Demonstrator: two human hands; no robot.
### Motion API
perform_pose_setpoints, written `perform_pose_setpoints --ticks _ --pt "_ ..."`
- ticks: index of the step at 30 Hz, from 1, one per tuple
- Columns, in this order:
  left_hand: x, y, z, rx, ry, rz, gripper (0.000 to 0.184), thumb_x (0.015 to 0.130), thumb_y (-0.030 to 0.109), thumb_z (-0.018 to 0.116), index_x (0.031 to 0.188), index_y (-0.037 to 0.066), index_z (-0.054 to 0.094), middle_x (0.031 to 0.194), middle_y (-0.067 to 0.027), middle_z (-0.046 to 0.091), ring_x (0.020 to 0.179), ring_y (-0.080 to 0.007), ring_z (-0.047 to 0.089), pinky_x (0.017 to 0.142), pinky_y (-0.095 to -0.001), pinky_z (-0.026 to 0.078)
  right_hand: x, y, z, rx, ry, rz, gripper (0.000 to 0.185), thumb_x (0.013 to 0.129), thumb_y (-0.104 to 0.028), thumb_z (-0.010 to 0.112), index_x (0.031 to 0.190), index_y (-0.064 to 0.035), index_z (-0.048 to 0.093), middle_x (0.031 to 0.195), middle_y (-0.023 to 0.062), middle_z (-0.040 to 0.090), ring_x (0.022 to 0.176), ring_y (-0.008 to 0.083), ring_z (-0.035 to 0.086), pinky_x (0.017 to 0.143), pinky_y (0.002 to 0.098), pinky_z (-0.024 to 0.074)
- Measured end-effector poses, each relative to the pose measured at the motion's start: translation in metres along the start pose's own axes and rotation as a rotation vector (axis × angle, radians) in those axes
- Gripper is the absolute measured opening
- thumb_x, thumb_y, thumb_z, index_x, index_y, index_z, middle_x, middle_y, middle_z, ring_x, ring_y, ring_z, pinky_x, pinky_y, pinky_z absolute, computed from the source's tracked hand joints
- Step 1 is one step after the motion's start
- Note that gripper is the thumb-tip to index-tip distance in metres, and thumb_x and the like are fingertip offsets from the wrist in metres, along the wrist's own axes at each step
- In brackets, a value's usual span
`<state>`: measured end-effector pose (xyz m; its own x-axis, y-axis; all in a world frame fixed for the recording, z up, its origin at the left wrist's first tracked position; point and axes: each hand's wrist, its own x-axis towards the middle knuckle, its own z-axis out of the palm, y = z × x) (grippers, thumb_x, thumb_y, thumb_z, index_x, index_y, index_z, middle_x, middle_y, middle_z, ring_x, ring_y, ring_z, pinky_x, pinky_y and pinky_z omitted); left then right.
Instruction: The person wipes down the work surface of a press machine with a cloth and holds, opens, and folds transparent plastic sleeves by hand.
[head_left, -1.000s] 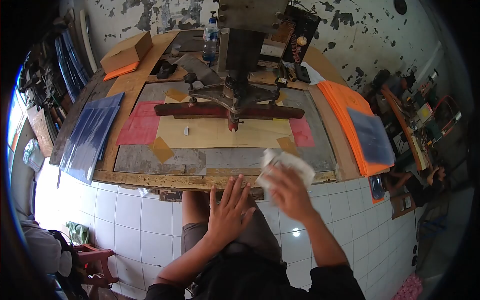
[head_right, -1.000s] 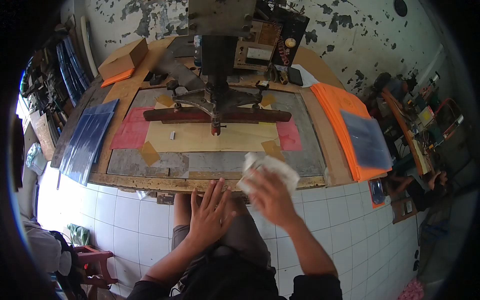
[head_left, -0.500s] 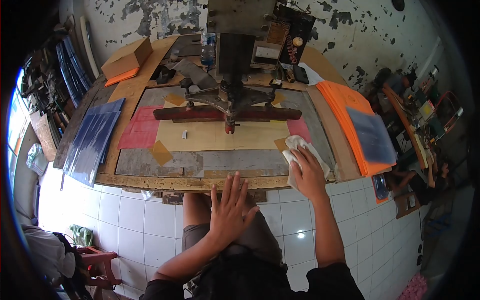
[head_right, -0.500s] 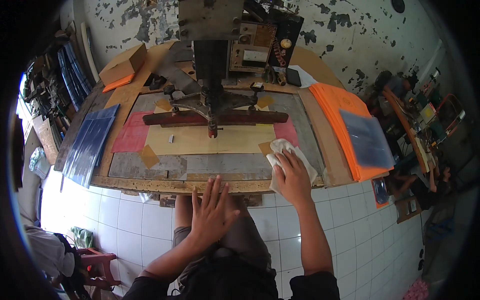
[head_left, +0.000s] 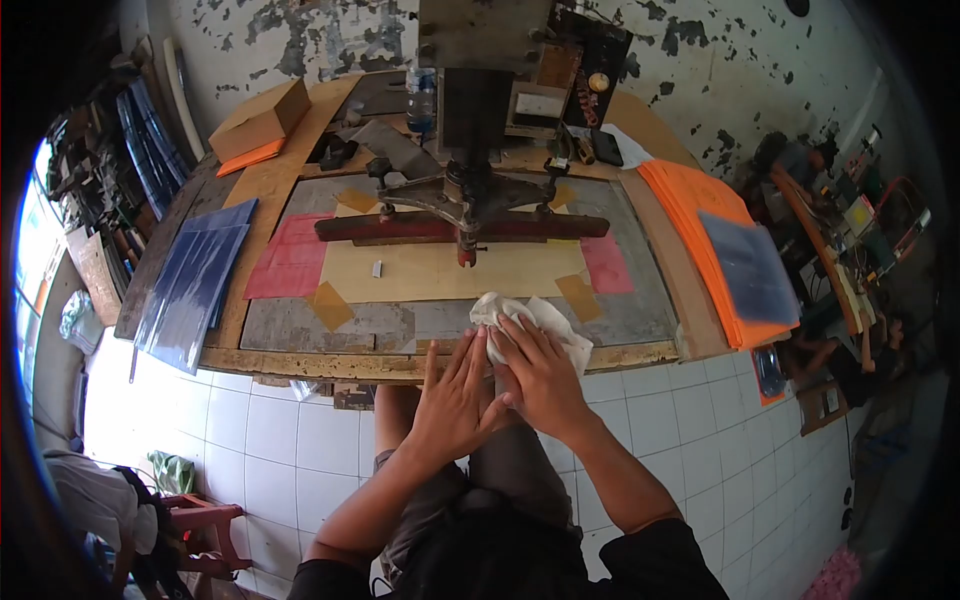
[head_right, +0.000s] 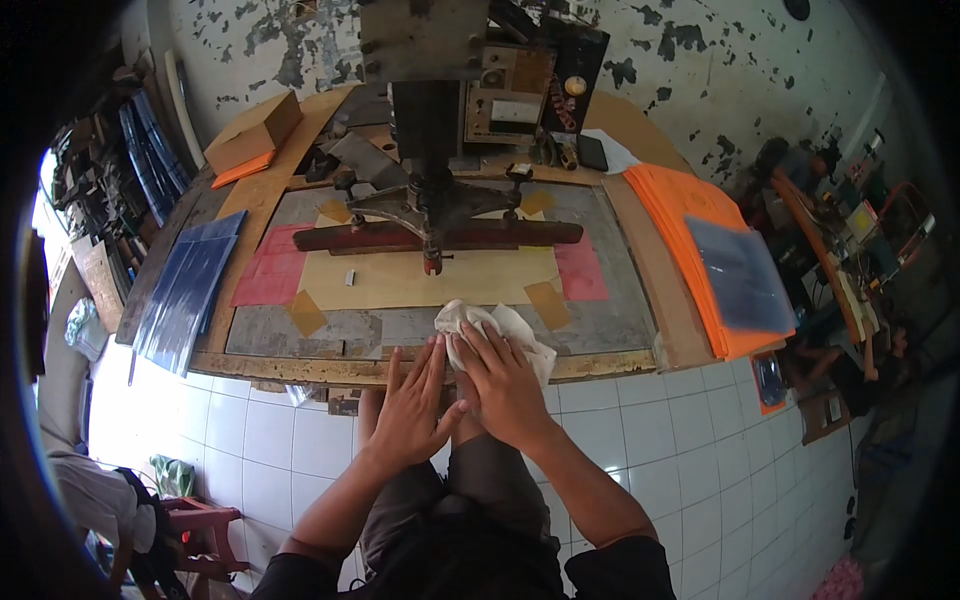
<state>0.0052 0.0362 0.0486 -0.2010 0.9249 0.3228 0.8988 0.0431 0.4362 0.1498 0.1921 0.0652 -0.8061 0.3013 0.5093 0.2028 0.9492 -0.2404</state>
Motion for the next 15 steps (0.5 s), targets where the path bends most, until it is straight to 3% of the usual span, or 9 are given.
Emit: perform_pose_setpoints --ticks 3,7,9,11,14,15 --pt "0.001 0.005 -0.007 0.033 -0.026 -0.033 0.091 0.112 0.054 0.046 0.174 -0.004 0.015 0.179 -0.0196 0.031 0.168 -0.0338 0.025 0.136 -0.0620 0.003 -0.012 0.033 -0.015 -0.021 0.047 0.079 0.042 0.102 -0.022 0.072 0.143 -0.0127 0.072 0.151 0.0088 0.067 0.142 0.0356 0.060 0.121 0.0527 0.0436" --pt "0.001 0.007 -0.006 0.041 -0.038 -0.038 0.092 0.112 0.055 0.047 0.174 -0.004 0.015 0.180 -0.0196 0.030 0.169 -0.0336 0.025 0.136 -0.0622 0.003 -0.036 0.148 -0.057 -0.223 0.109 0.431 0.039 0.108 -0.021 0.064 0.143 -0.0052 0.069 0.149 0.0197 0.067 0.139 0.0384 0.062 0.117 0.0523 0.0469" --pt "0.001 0.008 -0.004 0.036 -0.031 -0.038 0.092 0.112 0.056 0.047 0.174 -0.004 0.015 0.180 -0.0195 0.030 0.169 -0.0335 0.025 0.136 -0.0625 0.004 -0.035 0.154 -0.064 -0.287 0.091 0.518 0.039 0.108 -0.020 0.062 0.143 -0.0035 0.068 0.151 0.0213 0.064 0.138 0.0396 0.061 0.117 0.0531 0.0473" --pt "0.001 0.009 -0.002 0.044 -0.025 -0.036 0.092 0.112 0.056 0.047 0.174 -0.003 0.015 0.180 -0.0193 0.029 0.169 -0.0334 0.024 0.136 -0.0626 0.004 -0.028 0.145 -0.051 -0.330 0.054 0.497 0.039 0.108 -0.020 0.062 0.142 -0.0030 0.067 0.152 0.0217 0.062 0.138 0.0411 0.060 0.116 0.0541 0.0473" --pt "0.000 0.008 0.002 0.064 -0.002 -0.023 0.092 0.112 0.056 0.048 0.174 -0.003 0.016 0.180 -0.0193 0.029 0.169 -0.0333 0.024 0.136 -0.0624 0.004 -0.005 0.060 -0.022 0.000 0.025 0.056 0.037 0.106 -0.019 0.065 0.142 -0.0084 0.069 0.150 0.0137 0.065 0.143 0.0416 0.057 0.121 0.0548 0.0438" --pt "0.001 0.008 0.002 0.062 -0.003 -0.025 0.092 0.112 0.057 0.048 0.175 -0.003 0.016 0.180 -0.0191 0.030 0.169 -0.0332 0.025 0.136 -0.0625 0.004 0.001 0.053 -0.022 0.014 -0.020 0.015 0.038 0.106 -0.019 0.066 0.142 -0.0103 0.070 0.150 0.0127 0.066 0.143 0.0402 0.058 0.122 0.0543 0.0436"
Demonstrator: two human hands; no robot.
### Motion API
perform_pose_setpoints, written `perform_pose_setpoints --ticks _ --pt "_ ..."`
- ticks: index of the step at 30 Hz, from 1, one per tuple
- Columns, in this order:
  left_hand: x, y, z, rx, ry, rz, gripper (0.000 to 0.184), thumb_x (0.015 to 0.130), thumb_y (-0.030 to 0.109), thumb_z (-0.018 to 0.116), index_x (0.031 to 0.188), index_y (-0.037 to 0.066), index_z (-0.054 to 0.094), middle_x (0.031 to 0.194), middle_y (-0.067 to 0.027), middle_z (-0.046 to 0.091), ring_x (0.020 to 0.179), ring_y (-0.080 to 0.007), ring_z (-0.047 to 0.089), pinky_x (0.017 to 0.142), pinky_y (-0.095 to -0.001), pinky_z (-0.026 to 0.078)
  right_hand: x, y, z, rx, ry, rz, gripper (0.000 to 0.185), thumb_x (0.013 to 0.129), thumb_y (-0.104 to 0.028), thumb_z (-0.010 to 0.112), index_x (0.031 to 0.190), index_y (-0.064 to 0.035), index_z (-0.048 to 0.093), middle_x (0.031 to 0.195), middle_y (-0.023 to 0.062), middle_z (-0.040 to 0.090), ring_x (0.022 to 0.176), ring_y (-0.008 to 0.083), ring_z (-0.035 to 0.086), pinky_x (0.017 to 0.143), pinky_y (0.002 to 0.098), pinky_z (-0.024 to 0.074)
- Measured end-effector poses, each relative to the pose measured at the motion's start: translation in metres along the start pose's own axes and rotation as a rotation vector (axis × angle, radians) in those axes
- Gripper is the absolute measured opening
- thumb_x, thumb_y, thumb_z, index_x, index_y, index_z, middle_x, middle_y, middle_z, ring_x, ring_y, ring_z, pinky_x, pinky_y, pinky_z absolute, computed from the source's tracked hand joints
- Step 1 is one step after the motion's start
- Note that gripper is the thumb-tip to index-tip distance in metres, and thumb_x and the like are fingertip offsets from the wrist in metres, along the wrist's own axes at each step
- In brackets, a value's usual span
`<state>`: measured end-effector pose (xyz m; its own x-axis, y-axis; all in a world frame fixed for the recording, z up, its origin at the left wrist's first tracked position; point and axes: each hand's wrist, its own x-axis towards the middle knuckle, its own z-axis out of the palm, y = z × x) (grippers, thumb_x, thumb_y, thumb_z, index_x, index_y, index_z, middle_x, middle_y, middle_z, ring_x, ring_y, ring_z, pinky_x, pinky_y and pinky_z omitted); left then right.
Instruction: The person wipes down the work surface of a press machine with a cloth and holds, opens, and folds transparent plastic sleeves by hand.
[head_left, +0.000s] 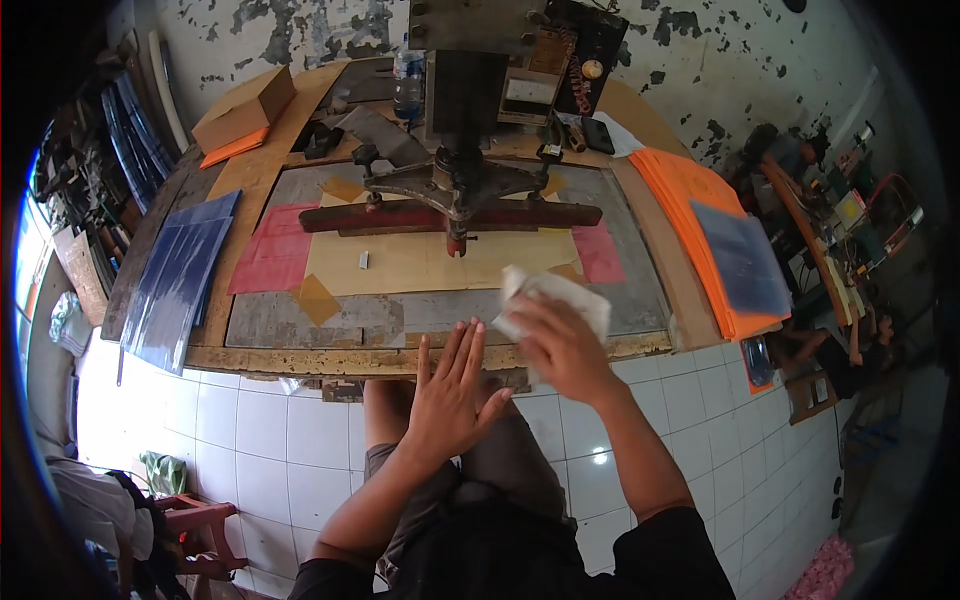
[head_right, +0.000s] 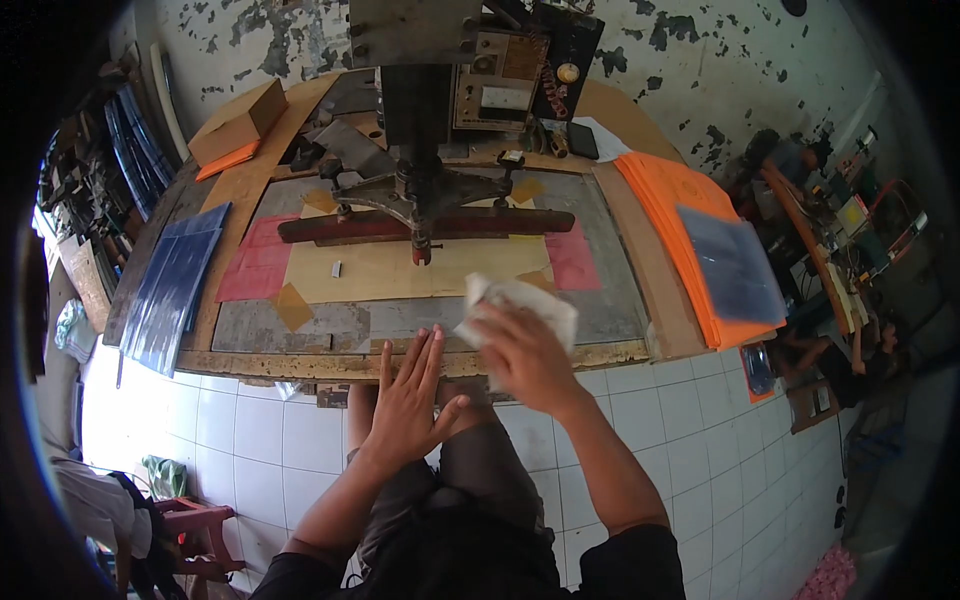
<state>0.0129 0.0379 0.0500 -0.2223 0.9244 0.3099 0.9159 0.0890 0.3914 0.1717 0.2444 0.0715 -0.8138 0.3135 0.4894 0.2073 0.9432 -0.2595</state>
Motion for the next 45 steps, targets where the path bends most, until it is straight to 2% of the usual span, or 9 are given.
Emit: perform_pose_setpoints --ticks 2,7,10,12,17,20,26,32,45 --pt "-0.001 -0.001 -0.002 0.002 -0.008 -0.001 0.092 0.112 0.057 0.048 0.175 -0.002 0.016 0.180 -0.0188 0.030 0.169 -0.0330 0.025 0.136 -0.0626 0.004 0.012 -0.005 0.001 0.031 -0.084 -0.079 0.039 0.105 -0.019 0.067 0.143 -0.0140 0.070 0.149 0.0106 0.066 0.143 0.0374 0.058 0.123 0.0533 0.0431" --pt "-0.001 -0.003 -0.004 0.042 -0.014 0.011 0.092 0.112 0.058 0.048 0.174 -0.003 0.017 0.180 -0.0181 0.031 0.168 -0.0325 0.026 0.136 -0.0622 0.006 0.032 0.109 -0.020 -0.089 -0.037 0.398 0.040 0.106 -0.021 0.064 0.146 -0.0144 0.067 0.146 0.0150 0.067 0.139 0.0370 0.060 0.116 0.0560 0.0467" --pt "-0.002 -0.002 0.000 0.049 0.002 0.007 0.093 0.112 0.058 0.047 0.174 -0.003 0.017 0.180 -0.0179 0.031 0.169 -0.0324 0.025 0.136 -0.0623 0.006 0.026 0.141 -0.009 -0.310 0.073 0.412 0.040 0.107 -0.023 0.062 0.145 -0.0116 0.066 0.147 0.0175 0.065 0.137 0.0392 0.060 0.113 0.0568 0.0471" --pt "-0.001 -0.001 0.002 0.039 0.010 0.004 0.093 0.111 0.059 0.047 0.174 -0.003 0.017 0.180 -0.0178 0.030 0.169 -0.0323 0.025 0.136 -0.0625 0.006 0.032 0.083 -0.014 -0.330 -0.175 0.467 0.042 0.109 -0.023 0.058 0.148 -0.0072 0.062 0.154 0.0217 0.059 0.143 0.0450 0.054 0.118 0.0573 0.0434" --pt "-0.003 -0.003 0.005 -0.057 0.050 -0.024 0.095 0.110 0.064 0.047 0.173 -0.003 0.023 0.180 -0.0163 0.032 0.169 -0.0302 0.026 0.135 -0.0630 0.009 -0.021 -0.066 0.012 -0.078 -0.052 -0.055 0.046 0.106 -0.027 0.066 0.150 -0.0118 0.066 0.162 0.0125 0.058 0.150 0.0393 0.052 0.122 0.0564 0.0410" --pt "-0.001 -0.002 -0.002 -0.076 0.015 -0.029 0.097 0.109 0.062 0.048 0.175 -0.003 0.017 0.180 -0.0178 0.030 0.169 -0.0323 0.024 0.135 -0.0622 0.005 -0.045 -0.041 0.007 0.019 0.053 0.094 0.045 0.104 -0.028 0.069 0.145 -0.0126 0.071 0.156 0.0107 0.064 0.146 0.0378 0.057 0.121 0.0568 0.0415" --pt "0.001 0.003 -0.007 0.009 -0.023 -0.027 0.093 0.109 0.063 0.049 0.173 -0.001 0.028 0.181 -0.0177 0.030 0.169 -0.0319 0.024 0.136 -0.0618 0.004 -0.094 0.072 -0.045 -0.359 0.327 0.538 0.035 0.109 -0.021 0.060 0.139 -0.0064 0.072 0.147 0.0158 0.068 0.141 0.0372 0.059 0.123 0.0562 0.0382" --pt "0.007 0.009 0.004 0.023 0.014 -0.054 0.091 0.109 0.063 0.048 0.170 -0.003 0.034 0.180 -0.0186 0.030 0.169 -0.0325 0.023 0.136 -0.0609 0.003 -0.053 -0.019 0.004 -0.150 0.182 0.142 0.035 0.104 -0.019 0.067 0.138 -0.0113 0.073 0.150 0.0124 0.066 0.141 0.0357 0.059 0.118 0.0580 0.0426" --pt "0.050 -0.030 -0.022 -0.155 -0.149 0.031 0.073 0.117 0.049 0.035 0.172 0.001 0.033 0.176 -0.0186 0.039 0.167 -0.0334 0.030 0.137 -0.0577 0.005 0.012 0.035 -0.003 -0.179 0.097 0.300 0.034 0.109 -0.020 0.062 0.140 -0.0116 0.071 0.147 0.0127 0.067 0.139 0.0372 0.061 0.115 0.0514 0.0477"
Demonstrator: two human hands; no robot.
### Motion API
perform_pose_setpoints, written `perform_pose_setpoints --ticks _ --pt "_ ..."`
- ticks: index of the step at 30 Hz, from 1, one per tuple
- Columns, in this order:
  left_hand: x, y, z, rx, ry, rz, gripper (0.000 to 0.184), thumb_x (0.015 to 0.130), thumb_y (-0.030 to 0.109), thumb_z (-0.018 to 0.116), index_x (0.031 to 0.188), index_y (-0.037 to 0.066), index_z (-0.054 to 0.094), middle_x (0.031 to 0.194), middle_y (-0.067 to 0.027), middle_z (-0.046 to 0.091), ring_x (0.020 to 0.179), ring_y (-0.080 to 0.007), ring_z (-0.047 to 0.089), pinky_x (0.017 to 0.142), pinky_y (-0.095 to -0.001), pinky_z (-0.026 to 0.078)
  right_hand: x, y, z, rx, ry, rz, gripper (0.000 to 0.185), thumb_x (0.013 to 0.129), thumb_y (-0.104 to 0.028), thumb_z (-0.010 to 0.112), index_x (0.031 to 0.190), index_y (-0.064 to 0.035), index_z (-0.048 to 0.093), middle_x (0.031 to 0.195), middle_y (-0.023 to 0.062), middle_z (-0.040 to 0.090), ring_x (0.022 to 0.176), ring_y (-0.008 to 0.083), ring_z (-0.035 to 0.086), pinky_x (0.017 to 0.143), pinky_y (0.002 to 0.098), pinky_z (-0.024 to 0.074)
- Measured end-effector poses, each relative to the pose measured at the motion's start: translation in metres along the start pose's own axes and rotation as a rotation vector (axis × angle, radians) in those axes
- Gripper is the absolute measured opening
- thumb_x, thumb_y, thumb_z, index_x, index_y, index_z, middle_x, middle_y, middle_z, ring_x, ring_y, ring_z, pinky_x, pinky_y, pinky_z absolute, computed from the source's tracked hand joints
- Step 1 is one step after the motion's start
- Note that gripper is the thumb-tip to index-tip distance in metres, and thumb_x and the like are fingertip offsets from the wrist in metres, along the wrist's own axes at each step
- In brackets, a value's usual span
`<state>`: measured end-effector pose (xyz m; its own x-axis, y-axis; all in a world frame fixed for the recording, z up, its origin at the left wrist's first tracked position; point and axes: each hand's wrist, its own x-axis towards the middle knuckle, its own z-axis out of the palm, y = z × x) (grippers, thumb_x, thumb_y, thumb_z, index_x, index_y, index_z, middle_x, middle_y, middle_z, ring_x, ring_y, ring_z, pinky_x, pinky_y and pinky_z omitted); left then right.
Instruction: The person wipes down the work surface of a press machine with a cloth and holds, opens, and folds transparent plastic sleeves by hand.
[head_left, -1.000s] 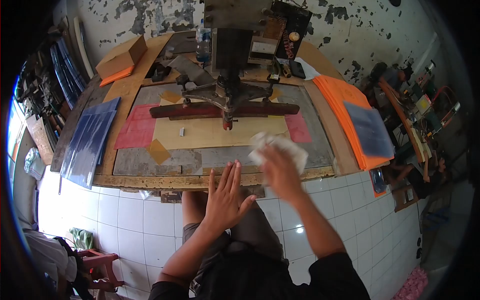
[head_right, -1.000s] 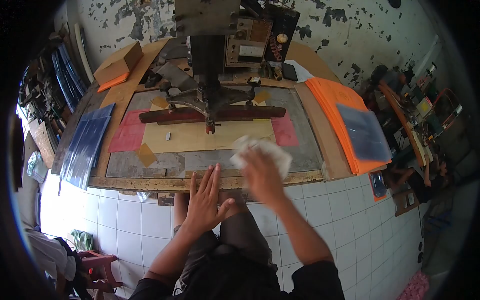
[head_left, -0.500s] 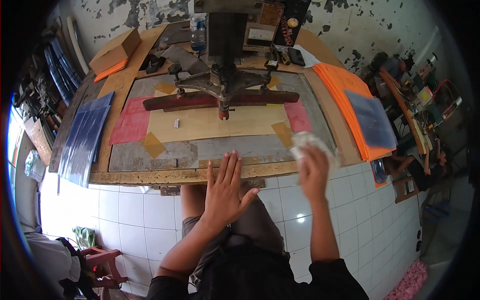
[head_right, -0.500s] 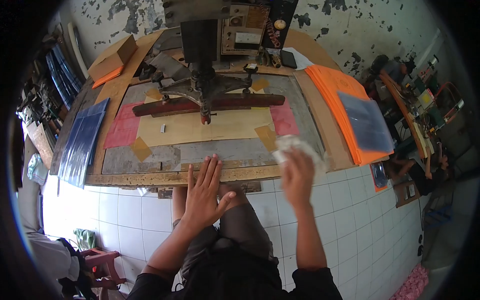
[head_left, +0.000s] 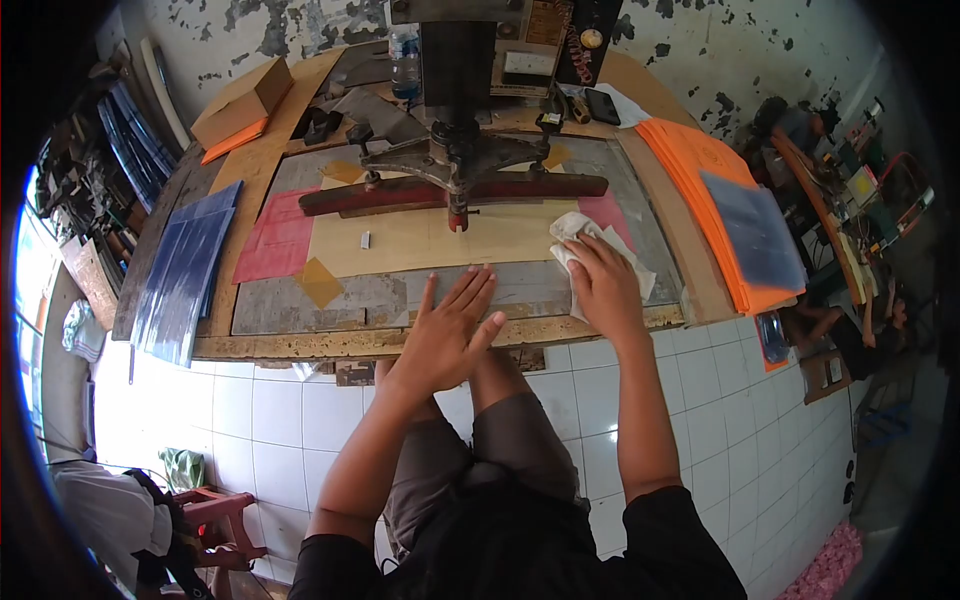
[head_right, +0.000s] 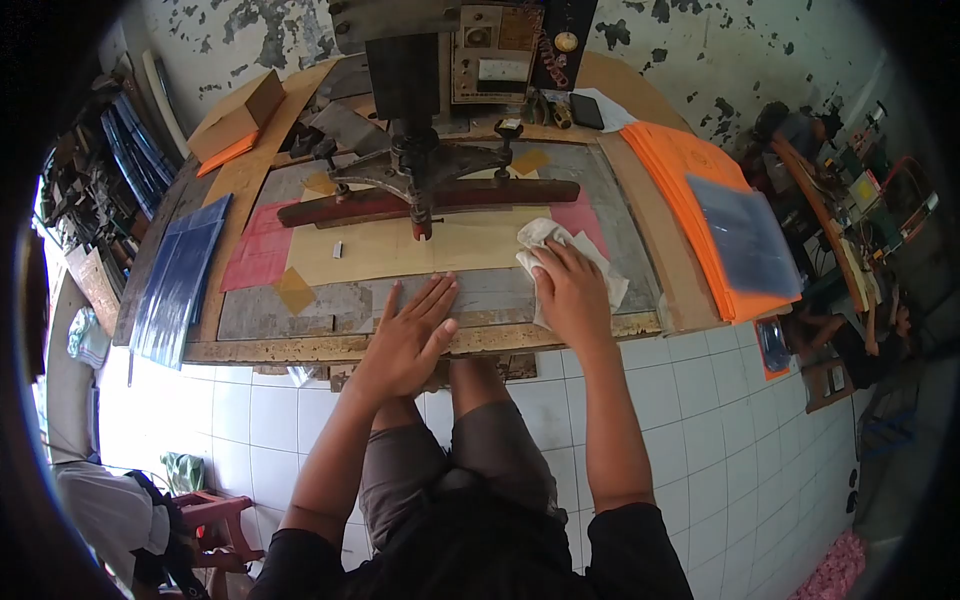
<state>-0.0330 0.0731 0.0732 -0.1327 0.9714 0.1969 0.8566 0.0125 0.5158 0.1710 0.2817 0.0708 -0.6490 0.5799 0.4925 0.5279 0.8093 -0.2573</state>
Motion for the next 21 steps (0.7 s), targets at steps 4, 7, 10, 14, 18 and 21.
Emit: perform_pose_setpoints --ticks 4,7,10,14,18,21 --pt "-0.001 0.003 0.006 0.002 0.053 -0.011 0.076 0.118 0.048 0.031 0.174 -0.001 0.020 0.178 -0.0185 0.036 0.167 -0.0341 0.029 0.137 -0.0581 0.002 -0.040 -0.082 0.026 0.097 0.002 -0.126 0.040 0.104 -0.022 0.067 0.143 -0.0152 0.070 0.151 0.0108 0.065 0.140 0.0380 0.060 0.113 0.0569 0.0467" --pt "-0.002 0.001 0.010 -0.036 0.074 -0.023 0.084 0.116 0.054 0.032 0.174 -0.005 0.017 0.176 -0.0207 0.038 0.167 -0.0318 0.029 0.137 -0.0599 0.002 -0.073 -0.116 0.034 0.097 0.048 -0.166 0.044 0.100 -0.025 0.071 0.143 -0.0153 0.070 0.154 0.0083 0.064 0.137 0.0373 0.061 0.113 0.0598 0.0447" --pt "-0.001 0.004 0.011 0.011 0.080 -0.028 0.087 0.115 0.058 0.032 0.173 -0.005 0.018 0.175 -0.0210 0.039 0.167 -0.0298 0.029 0.137 -0.0607 0.002 -0.077 -0.084 0.028 0.047 0.129 -0.135 0.041 0.101 -0.025 0.071 0.140 -0.0139 0.073 0.154 0.0073 0.064 0.135 0.0362 0.062 0.113 0.0585 0.0438" --pt "-0.002 0.003 0.011 0.080 0.081 -0.007 0.088 0.114 0.060 0.035 0.174 -0.002 0.019 0.174 -0.0202 0.041 0.167 -0.0283 0.029 0.137 -0.0604 0.001 -0.085 0.023 -0.006 -0.073 0.251 0.055 0.033 0.105 -0.022 0.067 0.134 -0.0115 0.077 0.150 0.0081 0.068 0.135 0.0348 0.062 0.113 0.0537 0.0441" --pt "-0.003 0.008 0.011 0.119 0.062 -0.020 0.083 0.116 0.055 0.032 0.175 -0.002 0.016 0.176 -0.0186 0.039 0.167 -0.0298 0.028 0.137 -0.0587 -0.002 -0.086 0.066 -0.035 -0.216 0.287 0.215 0.031 0.107 -0.017 0.063 0.133 -0.0078 0.076 0.145 0.0097 0.071 0.134 0.0358 0.063 0.115 0.0517 0.0441" --pt "-0.003 0.007 0.013 0.133 0.079 -0.014 0.083 0.116 0.054 0.032 0.175 -0.002 0.015 0.176 -0.0184 0.039 0.167 -0.0305 0.029 0.137 -0.0590 -0.001 -0.085 0.014 -0.004 -0.019 0.255 0.091 0.031 0.107 -0.017 0.063 0.134 -0.0074 0.075 0.148 0.0099 0.069 0.137 0.0360 0.062 0.115 0.0527 0.0433"
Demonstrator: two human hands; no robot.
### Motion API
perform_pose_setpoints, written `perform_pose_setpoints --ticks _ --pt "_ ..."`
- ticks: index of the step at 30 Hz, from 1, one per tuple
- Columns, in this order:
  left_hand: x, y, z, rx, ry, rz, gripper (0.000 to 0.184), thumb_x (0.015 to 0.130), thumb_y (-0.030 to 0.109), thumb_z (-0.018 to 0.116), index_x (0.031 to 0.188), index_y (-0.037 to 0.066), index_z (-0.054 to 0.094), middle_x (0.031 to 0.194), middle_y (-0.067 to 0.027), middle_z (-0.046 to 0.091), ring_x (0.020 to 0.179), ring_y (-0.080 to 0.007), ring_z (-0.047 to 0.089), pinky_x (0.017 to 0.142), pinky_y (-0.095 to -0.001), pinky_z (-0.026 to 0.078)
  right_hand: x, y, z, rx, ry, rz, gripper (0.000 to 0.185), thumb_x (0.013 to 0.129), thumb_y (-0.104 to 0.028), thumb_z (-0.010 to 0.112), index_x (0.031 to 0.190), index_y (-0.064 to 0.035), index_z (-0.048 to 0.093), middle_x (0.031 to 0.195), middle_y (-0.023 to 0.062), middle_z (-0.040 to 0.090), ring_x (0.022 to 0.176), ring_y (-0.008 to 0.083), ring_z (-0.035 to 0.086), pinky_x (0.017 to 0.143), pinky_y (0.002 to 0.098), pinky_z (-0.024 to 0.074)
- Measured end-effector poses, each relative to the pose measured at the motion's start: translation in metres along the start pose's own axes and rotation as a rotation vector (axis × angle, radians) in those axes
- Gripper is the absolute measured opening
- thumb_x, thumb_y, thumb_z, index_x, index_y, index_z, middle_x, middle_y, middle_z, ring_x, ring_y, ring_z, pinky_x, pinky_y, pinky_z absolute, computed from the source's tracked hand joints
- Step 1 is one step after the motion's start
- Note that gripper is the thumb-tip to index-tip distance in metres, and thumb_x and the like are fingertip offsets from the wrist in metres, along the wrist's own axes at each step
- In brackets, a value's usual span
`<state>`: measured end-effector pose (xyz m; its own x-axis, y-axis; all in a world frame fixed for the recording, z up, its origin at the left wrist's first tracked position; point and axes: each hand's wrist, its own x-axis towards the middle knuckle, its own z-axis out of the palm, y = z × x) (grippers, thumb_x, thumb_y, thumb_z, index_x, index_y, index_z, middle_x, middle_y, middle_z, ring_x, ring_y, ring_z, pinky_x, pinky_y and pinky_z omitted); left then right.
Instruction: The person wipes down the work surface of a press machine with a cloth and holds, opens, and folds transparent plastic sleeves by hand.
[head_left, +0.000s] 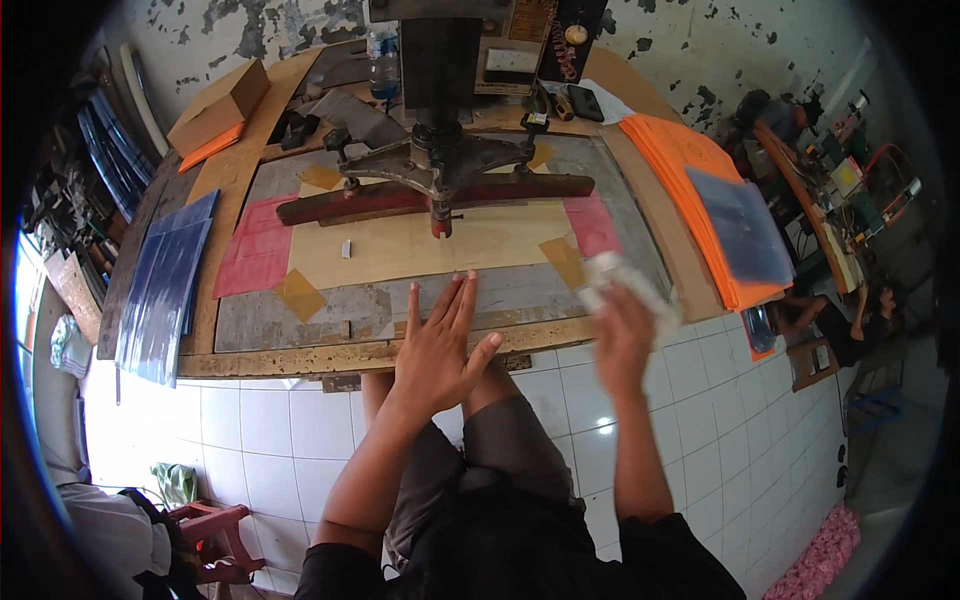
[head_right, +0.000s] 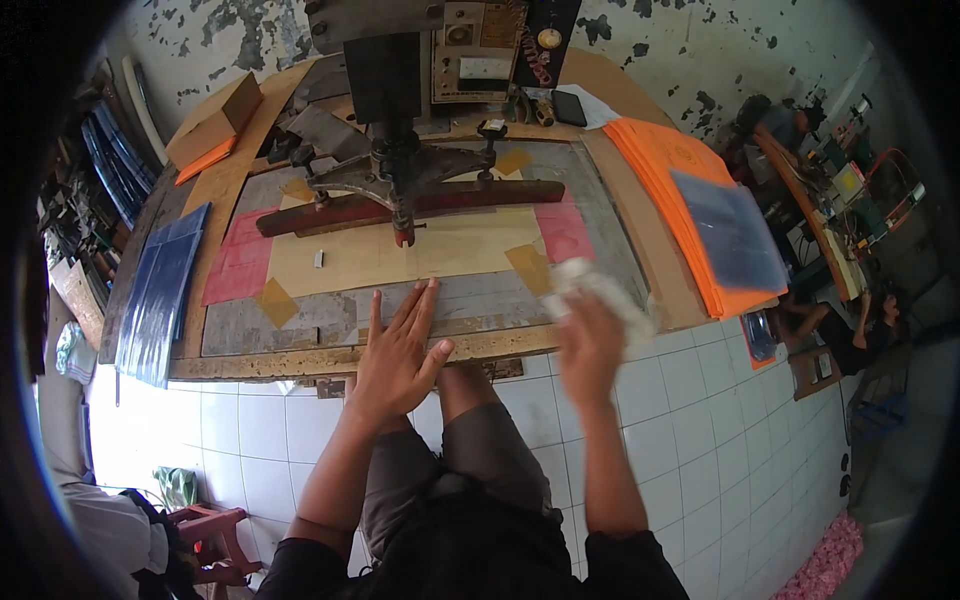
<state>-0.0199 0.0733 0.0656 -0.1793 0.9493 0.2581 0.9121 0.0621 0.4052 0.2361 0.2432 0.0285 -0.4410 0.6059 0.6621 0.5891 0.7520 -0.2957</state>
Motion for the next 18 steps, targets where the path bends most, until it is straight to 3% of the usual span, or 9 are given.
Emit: perform_pose_setpoints --ticks 3,6,9,11,13,14,18 --pt "0.000 -0.003 0.000 -0.047 -0.006 -0.006 0.083 0.116 0.052 0.032 0.175 -0.002 0.014 0.176 -0.0183 0.039 0.167 -0.0313 0.029 0.137 -0.0591 -0.001 -0.013 -0.110 0.016 0.225 -0.189 -0.180 0.042 0.097 -0.018 0.074 0.137 -0.0075 0.073 0.152 0.0123 0.066 0.145 0.0362 0.058 0.115 0.0575 0.0442" --pt "0.001 -0.006 -0.005 -0.109 -0.020 -0.008 0.082 0.116 0.050 0.033 0.175 -0.003 0.013 0.177 -0.0182 0.038 0.167 -0.0318 0.030 0.137 -0.0592 -0.001 -0.025 -0.143 0.033 0.310 -0.241 -0.263 0.042 0.095 -0.021 0.076 0.135 -0.0090 0.074 0.151 0.0097 0.066 0.146 0.0366 0.057 0.115 0.0564 0.0447" --pt "0.000 -0.005 -0.005 -0.101 -0.007 -0.005 0.080 0.116 0.048 0.036 0.175 -0.002 0.015 0.177 -0.0175 0.037 0.167 -0.0317 0.030 0.137 -0.0592 0.000 -0.008 -0.116 0.023 0.268 -0.216 -0.291 0.041 0.096 -0.022 0.076 0.135 -0.0094 0.074 0.148 0.0122 0.067 0.141 0.0368 0.060 0.114 0.0544 0.0457" --pt "0.000 -0.002 -0.003 -0.083 0.006 -0.020 0.077 0.115 0.048 0.038 0.175 0.001 0.022 0.178 -0.0160 0.037 0.167 -0.0310 0.030 0.137 -0.0594 0.000 0.005 -0.065 0.015 0.243 -0.173 -0.156 0.037 0.099 -0.020 0.073 0.135 -0.0095 0.074 0.146 0.0126 0.069 0.138 0.0363 0.062 0.114 0.0539 0.0455" --pt "-0.001 -0.001 -0.003 0.002 0.004 0.012 0.072 0.115 0.048 0.042 0.172 0.005 0.033 0.178 -0.0142 0.038 0.167 -0.0298 0.031 0.137 -0.0605 0.002 0.026 0.014 -0.014 0.005 -0.102 0.051 0.033 0.103 -0.018 0.068 0.134 -0.0088 0.075 0.144 0.0130 0.070 0.135 0.0363 0.063 0.115 0.0534 0.0451" --pt "-0.001 0.000 -0.003 0.047 0.001 0.030 0.070 0.114 0.048 0.043 0.171 0.007 0.039 0.178 -0.0133 0.038 0.166 -0.0292 0.031 0.137 -0.0610 0.003 0.028 0.039 -0.023 -0.138 -0.081 0.033 0.034 0.105 -0.012 0.064 0.138 -0.0061 0.073 0.148 0.0158 0.068 0.132 0.0406 0.064 0.112 0.0501 0.0498" --pt "-0.002 0.001 0.000 0.062 0.056 0.047 0.065 0.113 0.049 0.048 0.164 0.010 0.052 0.177 -0.0118 0.039 0.166 -0.0284 0.032 0.136 -0.0633 0.007 0.036 0.042 -0.023 -0.133 -0.120 0.126 0.036 0.105 -0.013 0.065 0.140 -0.0075 0.071 0.149 0.0174 0.066 0.138 0.0402 0.060 0.119 0.0544 0.0437"
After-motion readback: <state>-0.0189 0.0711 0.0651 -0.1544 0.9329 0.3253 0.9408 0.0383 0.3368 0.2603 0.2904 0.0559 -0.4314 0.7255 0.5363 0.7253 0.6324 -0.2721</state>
